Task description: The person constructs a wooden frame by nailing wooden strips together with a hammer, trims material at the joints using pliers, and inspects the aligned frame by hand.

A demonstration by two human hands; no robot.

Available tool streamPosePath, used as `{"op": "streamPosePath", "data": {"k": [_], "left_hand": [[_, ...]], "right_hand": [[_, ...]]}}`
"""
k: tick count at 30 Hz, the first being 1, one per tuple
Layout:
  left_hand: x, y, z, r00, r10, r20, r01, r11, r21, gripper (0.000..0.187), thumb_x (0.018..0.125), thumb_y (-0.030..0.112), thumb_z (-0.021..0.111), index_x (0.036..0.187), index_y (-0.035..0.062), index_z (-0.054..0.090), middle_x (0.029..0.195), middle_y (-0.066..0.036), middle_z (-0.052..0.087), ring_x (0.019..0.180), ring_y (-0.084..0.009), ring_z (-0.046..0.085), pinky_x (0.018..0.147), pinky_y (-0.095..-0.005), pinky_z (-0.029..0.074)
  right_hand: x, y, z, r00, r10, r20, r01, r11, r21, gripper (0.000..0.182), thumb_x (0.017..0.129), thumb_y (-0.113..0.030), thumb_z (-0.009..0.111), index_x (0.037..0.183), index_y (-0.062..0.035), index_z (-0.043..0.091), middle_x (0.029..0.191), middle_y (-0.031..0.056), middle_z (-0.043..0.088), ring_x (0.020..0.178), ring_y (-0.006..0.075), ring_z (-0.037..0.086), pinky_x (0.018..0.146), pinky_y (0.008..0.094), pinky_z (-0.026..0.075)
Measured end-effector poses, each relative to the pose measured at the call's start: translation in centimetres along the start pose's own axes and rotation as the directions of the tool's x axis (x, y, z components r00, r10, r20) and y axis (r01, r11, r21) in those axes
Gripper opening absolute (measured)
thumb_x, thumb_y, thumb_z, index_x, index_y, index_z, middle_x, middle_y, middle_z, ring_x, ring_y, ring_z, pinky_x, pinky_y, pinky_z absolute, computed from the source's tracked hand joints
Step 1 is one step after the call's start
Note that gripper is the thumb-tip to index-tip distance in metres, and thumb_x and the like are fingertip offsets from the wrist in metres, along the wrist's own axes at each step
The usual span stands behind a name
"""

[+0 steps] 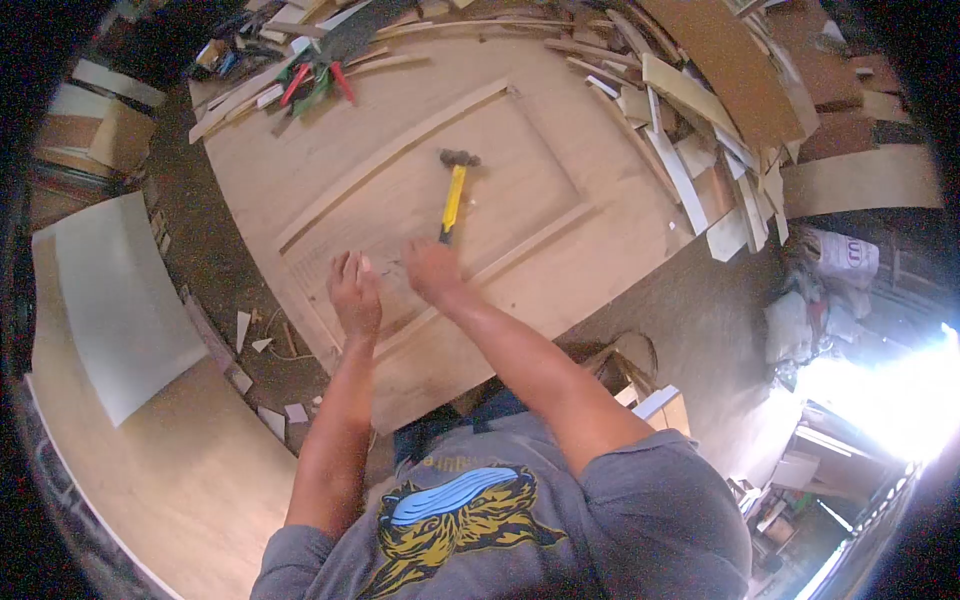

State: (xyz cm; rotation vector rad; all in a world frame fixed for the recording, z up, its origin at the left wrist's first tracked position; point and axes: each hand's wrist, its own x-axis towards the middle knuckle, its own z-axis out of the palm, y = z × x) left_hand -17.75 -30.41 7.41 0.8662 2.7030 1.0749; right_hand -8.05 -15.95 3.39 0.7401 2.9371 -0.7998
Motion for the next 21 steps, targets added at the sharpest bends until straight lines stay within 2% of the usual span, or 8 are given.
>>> {"op": "streamPosePath", "data": {"k": [4,7,10,13,16,19,21], "left_hand": [[-0.2,3.1,3.6,0.993,-0.102,-0.067,0.103,0.995,0.006,0.036,0.105,0.025,0.061,0.126,-0.0005,0.073,0.137,-0.024,0.064,0.136,-0.0448,0.052,0.115,-0.0516,0.040],[0.0,4.4,5.7,0.966,-0.228,-0.122,0.219,0.972,-0.080,0.034,0.105,0.023,0.061,0.124,-0.0025,0.073,0.133,-0.024,0.066,0.128,-0.0412,0.058,0.111,-0.0486,0.044],[-0.1,6.2,6.2,0.943,-0.282,-0.176,0.282,0.959,-0.029,0.041,0.107,0.027,0.057,0.127,-0.0059,0.071,0.134,-0.026,0.067,0.127,-0.0399,0.062,0.111,-0.0467,0.045],[0.0,8.1,5.9,0.920,-0.329,-0.213,0.331,0.943,-0.028,0.040,0.106,0.027,0.060,0.127,-0.0056,0.071,0.134,-0.026,0.067,0.128,-0.0392,0.061,0.112,-0.0471,0.044],[0.0,9.8,5.8,0.914,-0.346,-0.212,0.343,0.938,-0.055,0.039,0.105,0.026,0.061,0.127,-0.0046,0.071,0.135,-0.026,0.066,0.130,-0.0400,0.060,0.113,-0.0481,0.043],[1.1,10.5,7.3,0.947,-0.243,-0.212,0.238,0.970,-0.051,0.033,0.101,0.021,0.066,0.127,0.0000,0.072,0.134,-0.023,0.066,0.132,-0.0416,0.055,0.114,-0.0493,0.041],[3.4,12.3,8.3,0.979,-0.080,-0.186,0.085,0.996,0.015,0.033,0.100,0.021,0.067,0.126,0.0013,0.072,0.135,-0.022,0.065,0.134,-0.0425,0.054,0.115,-0.0502,0.041]], "right_hand": [[1.4,1.4,-1.6,0.996,-0.058,0.069,0.043,0.980,0.193,0.021,0.086,-0.002,0.062,0.106,-0.0046,0.064,0.102,0.0168,0.069,0.103,0.0379,0.068,0.087,0.0488,0.055],[2.3,2.3,-2.4,0.985,-0.084,0.150,0.037,0.957,0.287,0.021,0.084,-0.002,0.065,0.105,-0.0040,0.065,0.102,0.0170,0.069,0.102,0.0384,0.068,0.086,0.0490,0.056],[2.8,3.1,-3.7,0.967,-0.158,0.198,0.094,0.950,0.298,0.019,0.084,-0.002,0.066,0.102,-0.0064,0.068,0.104,0.0166,0.069,0.103,0.0390,0.068,0.086,0.0491,0.056],[3.0,3.9,-5.1,0.948,-0.244,0.204,0.161,0.921,0.354,0.016,0.088,-0.008,0.066,0.103,-0.0072,0.071,0.102,0.0182,0.072,0.099,0.0396,0.070,0.085,0.0499,0.056],[3.5,5.2,-5.9,0.958,-0.083,0.276,-0.055,0.887,0.459,0.016,0.092,-0.014,0.065,0.105,-0.0068,0.072,0.099,0.0195,0.074,0.094,0.0401,0.072,0.081,0.0511,0.056],[4.3,8.5,-8.7,0.994,-0.010,0.109,-0.047,0.861,0.506,0.019,0.094,-0.019,0.066,0.105,-0.0049,0.071,0.095,0.0200,0.075,0.090,0.0408,0.072,0.078,0.0521,0.056],[5.0,11.4,-13.1,0.995,0.065,0.070,-0.087,0.917,0.389,0.018,0.093,-0.020,0.068,0.101,-0.0049,0.072,0.096,0.0186,0.074,0.091,0.0411,0.071,0.078,0.0515,0.056]]}}
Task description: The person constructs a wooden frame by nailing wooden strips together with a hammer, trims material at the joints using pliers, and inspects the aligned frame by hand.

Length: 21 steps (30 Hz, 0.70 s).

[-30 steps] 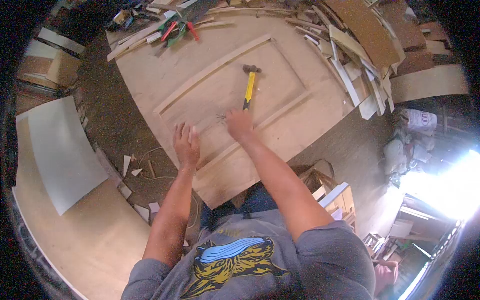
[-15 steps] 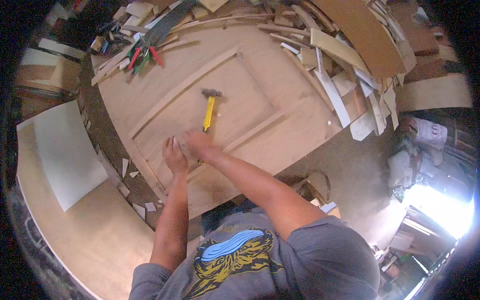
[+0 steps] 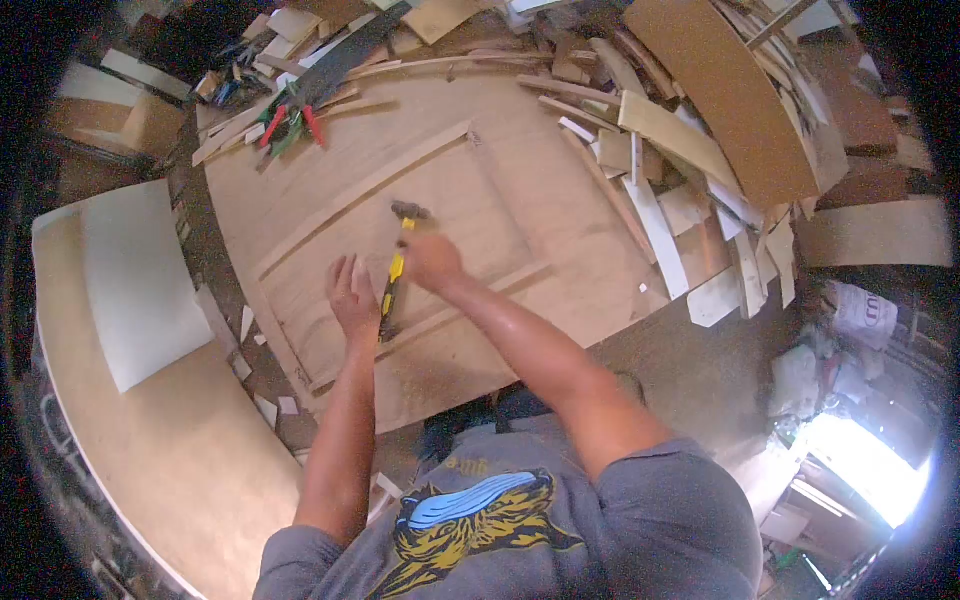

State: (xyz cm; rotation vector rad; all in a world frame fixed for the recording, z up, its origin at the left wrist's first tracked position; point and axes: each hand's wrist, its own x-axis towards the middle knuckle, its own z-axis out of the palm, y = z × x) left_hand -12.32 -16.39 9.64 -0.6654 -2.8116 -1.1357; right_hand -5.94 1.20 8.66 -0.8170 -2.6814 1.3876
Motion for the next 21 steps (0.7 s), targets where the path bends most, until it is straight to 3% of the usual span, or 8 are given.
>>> {"op": "streamPosePath", "data": {"k": [2,4,8,11,16,19,21], "left_hand": [[1.9,3.2,1.7,0.993,0.105,0.047,-0.104,0.994,-0.027,0.032,0.099,0.020,0.068,0.125,0.0026,0.072,0.135,-0.021,0.066,0.135,-0.0434,0.054,0.115,-0.0511,0.041],[4.4,6.1,3.4,0.979,0.172,0.110,-0.161,0.982,-0.097,0.031,0.098,0.019,0.069,0.124,0.0039,0.073,0.134,-0.020,0.066,0.135,-0.0443,0.054,0.114,-0.0521,0.041],[8.9,8.3,9.3,0.942,0.292,0.165,-0.271,0.953,-0.135,0.030,0.096,0.019,0.070,0.123,0.0050,0.072,0.132,-0.019,0.067,0.132,-0.0450,0.055,0.112,-0.0532,0.043],[12.8,10.6,14.0,0.934,0.321,0.157,-0.303,0.945,-0.126,0.032,0.096,0.020,0.070,0.125,0.0055,0.071,0.132,-0.019,0.067,0.132,-0.0448,0.055,0.111,-0.0537,0.044],[16.4,10.4,22.7,0.938,0.306,0.160,-0.320,0.945,0.072,0.034,0.099,0.022,0.068,0.130,0.0094,0.069,0.141,-0.018,0.061,0.135,-0.0424,0.052,0.112,-0.0519,0.044],[16.0,11.7,23.5,0.962,0.191,0.197,-0.214,0.972,0.099,0.032,0.100,0.025,0.068,0.130,0.0144,0.071,0.143,-0.016,0.058,0.138,-0.0405,0.050,0.113,-0.0506,0.043],[15.7,11.2,24.2,0.964,0.214,0.155,-0.233,0.966,0.114,0.030,0.100,0.026,0.068,0.129,0.0176,0.072,0.141,-0.015,0.058,0.138,-0.0403,0.050,0.113,-0.0504,0.043]], "right_hand": [[0.6,2.3,-4.6,0.987,-0.057,-0.152,0.051,0.998,-0.046,0.016,0.092,-0.020,0.070,0.100,-0.0066,0.072,0.098,0.0164,0.073,0.094,0.0397,0.070,0.080,0.0499,0.056],[1.9,5.3,-7.9,0.969,-0.157,-0.192,0.109,0.965,-0.239,0.012,0.090,-0.019,0.071,0.097,-0.0086,0.072,0.098,0.0124,0.072,0.098,0.0361,0.068,0.082,0.0478,0.055],[4.5,8.2,-13.1,0.971,-0.235,-0.048,0.193,0.883,-0.427,0.008,0.088,-0.016,0.072,0.095,-0.0143,0.073,0.098,0.0034,0.072,0.098,0.0278,0.066,0.082,0.0428,0.057],[7.3,10.6,-14.6,0.949,-0.302,0.092,0.309,0.829,-0.466,0.010,0.086,-0.017,0.072,0.097,-0.0166,0.073,0.104,-0.0010,0.071,0.098,0.0262,0.065,0.079,0.0411,0.058],[9.4,13.2,-15.0,0.904,-0.419,0.086,0.415,0.806,-0.422,0.015,0.084,-0.017,0.073,0.098,-0.0169,0.071,0.113,-0.0033,0.067,0.096,0.0269,0.065,0.073,0.0422,0.059],[9.8,13.8,-14.6,0.901,-0.429,0.068,0.420,0.822,-0.384,0.015,0.083,-0.017,0.073,0.097,-0.0160,0.069,0.114,-0.0027,0.067,0.095,0.0270,0.065,0.072,0.0417,0.059],[9.7,14.2,-14.7,0.904,-0.423,0.063,0.415,0.831,-0.371,0.015,0.083,-0.016,0.073,0.097,-0.0143,0.069,0.115,-0.0017,0.067,0.095,0.0268,0.065,0.071,0.0410,0.059]]}}
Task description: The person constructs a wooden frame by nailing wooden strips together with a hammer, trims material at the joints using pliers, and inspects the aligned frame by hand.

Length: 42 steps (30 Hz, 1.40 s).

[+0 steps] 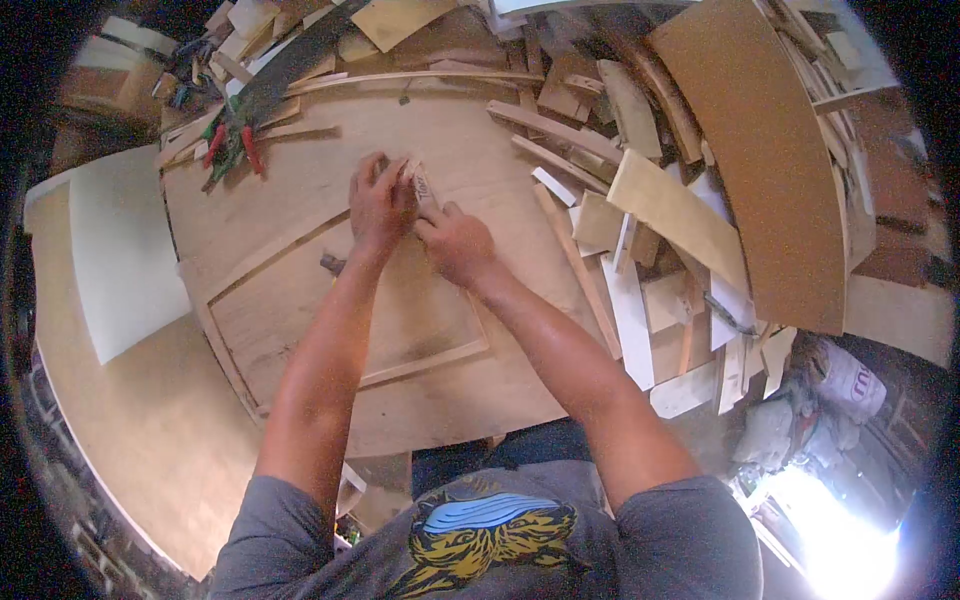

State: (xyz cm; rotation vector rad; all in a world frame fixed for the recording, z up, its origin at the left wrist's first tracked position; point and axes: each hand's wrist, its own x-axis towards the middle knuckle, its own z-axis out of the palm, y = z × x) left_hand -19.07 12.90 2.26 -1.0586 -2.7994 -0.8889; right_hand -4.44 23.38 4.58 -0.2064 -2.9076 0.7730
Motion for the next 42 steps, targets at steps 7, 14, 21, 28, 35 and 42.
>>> {"op": "streamPosePath", "data": {"k": [7,14,21,28,35,42], "left_hand": [[-0.5,-0.3,0.2,1.000,-0.006,-0.022,0.007,1.000,0.013,0.027,0.098,0.027,0.071,0.124,0.0216,0.075,0.141,-0.014,0.057,0.139,-0.0413,0.049,0.113,-0.0508,0.043],[-1.0,-0.4,0.5,0.999,0.001,-0.049,0.000,1.000,0.008,0.027,0.096,0.026,0.073,0.123,0.0233,0.075,0.138,-0.014,0.058,0.138,-0.0426,0.050,0.113,-0.0516,0.043],[-1.8,0.4,0.7,0.994,0.036,-0.100,-0.026,0.995,0.098,0.029,0.096,0.025,0.072,0.125,0.0206,0.074,0.136,-0.014,0.061,0.135,-0.0411,0.052,0.112,-0.0533,0.043],[-3.7,1.3,2.4,0.996,0.016,-0.083,-0.003,0.987,0.162,0.048,0.101,0.025,0.063,0.147,0.0125,0.060,0.157,-0.014,0.051,0.152,-0.0370,0.039,0.121,-0.0585,0.033],[-5.4,4.9,0.3,0.979,-0.166,0.115,0.148,0.977,0.151,0.074,0.099,0.041,0.061,0.163,0.0124,0.039,0.172,-0.010,0.031,0.160,-0.0334,0.024,0.127,-0.0575,0.020],[-5.4,5.6,0.4,0.950,-0.240,0.200,0.174,0.939,0.298,0.079,0.098,0.048,0.059,0.165,0.0133,0.035,0.173,-0.008,0.029,0.161,-0.0317,0.021,0.129,-0.0562,0.016]], "right_hand": [[-0.3,0.5,-0.2,0.998,-0.027,-0.064,0.029,0.999,0.034,0.014,0.085,-0.012,0.070,0.097,-0.0067,0.065,0.117,0.0047,0.067,0.095,0.0268,0.065,0.074,0.0393,0.059],[-0.3,0.5,0.1,0.995,-0.025,-0.101,0.027,0.999,0.023,0.012,0.087,-0.012,0.071,0.096,-0.0063,0.065,0.114,0.0067,0.067,0.092,0.0267,0.066,0.075,0.0381,0.058],[-1.0,0.6,0.6,0.998,-0.004,-0.068,0.008,0.998,0.062,0.012,0.087,-0.011,0.071,0.097,-0.0057,0.065,0.114,0.0091,0.067,0.094,0.0287,0.067,0.077,0.0397,0.058],[-0.8,0.8,0.0,0.995,0.060,-0.086,-0.041,0.977,0.211,0.014,0.088,-0.008,0.071,0.101,-0.0043,0.068,0.110,0.0122,0.071,0.097,0.0328,0.069,0.081,0.0437,0.058],[5.2,4.4,-5.2,0.983,0.181,-0.023,-0.158,0.905,0.396,0.014,0.092,-0.016,0.067,0.099,-0.0052,0.074,0.100,0.0180,0.073,0.098,0.0390,0.069,0.081,0.0500,0.056],[13.3,7.4,-3.5,0.990,-0.067,0.123,0.036,0.971,0.238,0.010,0.088,-0.016,0.074,0.094,-0.0093,0.077,0.094,0.0102,0.074,0.092,0.0338,0.069,0.078,0.0470,0.054]]}}
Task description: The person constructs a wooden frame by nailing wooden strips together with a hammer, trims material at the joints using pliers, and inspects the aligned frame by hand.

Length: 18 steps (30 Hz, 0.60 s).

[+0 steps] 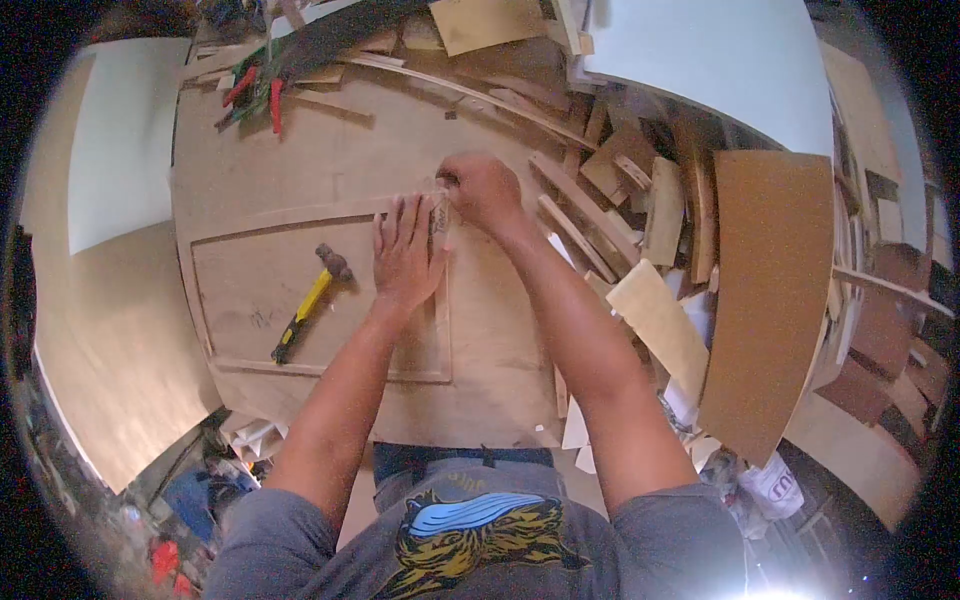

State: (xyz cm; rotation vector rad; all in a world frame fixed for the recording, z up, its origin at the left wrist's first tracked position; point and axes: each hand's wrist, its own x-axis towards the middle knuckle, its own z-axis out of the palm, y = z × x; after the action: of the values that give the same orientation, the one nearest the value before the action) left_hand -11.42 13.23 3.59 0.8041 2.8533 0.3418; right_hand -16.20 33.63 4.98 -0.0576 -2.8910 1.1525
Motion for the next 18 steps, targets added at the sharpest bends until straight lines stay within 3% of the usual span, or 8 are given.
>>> {"op": "streamPosePath", "data": {"k": [8,18], "left_hand": [[0.2,-0.5,0.7,1.000,0.023,-0.020,-0.026,0.992,-0.127,0.079,0.098,0.048,0.060,0.164,0.0118,0.035,0.171,-0.011,0.029,0.161,-0.0335,0.019,0.130,-0.0567,0.015],[0.4,-0.6,0.7,0.999,0.037,-0.009,-0.038,0.991,-0.125,0.080,0.097,0.047,0.063,0.163,0.0105,0.036,0.170,-0.013,0.029,0.160,-0.0368,0.021,0.129,-0.0567,0.016]], "right_hand": [[1.6,0.5,0.1,0.989,-0.003,0.145,0.023,0.990,-0.139,0.010,0.086,-0.023,0.075,0.092,-0.0151,0.078,0.092,0.0058,0.073,0.094,0.0319,0.068,0.079,0.0467,0.057],[1.1,1.4,0.4,0.993,-0.032,0.117,0.047,0.991,-0.126,0.009,0.086,-0.023,0.075,0.092,-0.0159,0.077,0.092,0.0039,0.072,0.093,0.0306,0.068,0.076,0.0451,0.057]]}}
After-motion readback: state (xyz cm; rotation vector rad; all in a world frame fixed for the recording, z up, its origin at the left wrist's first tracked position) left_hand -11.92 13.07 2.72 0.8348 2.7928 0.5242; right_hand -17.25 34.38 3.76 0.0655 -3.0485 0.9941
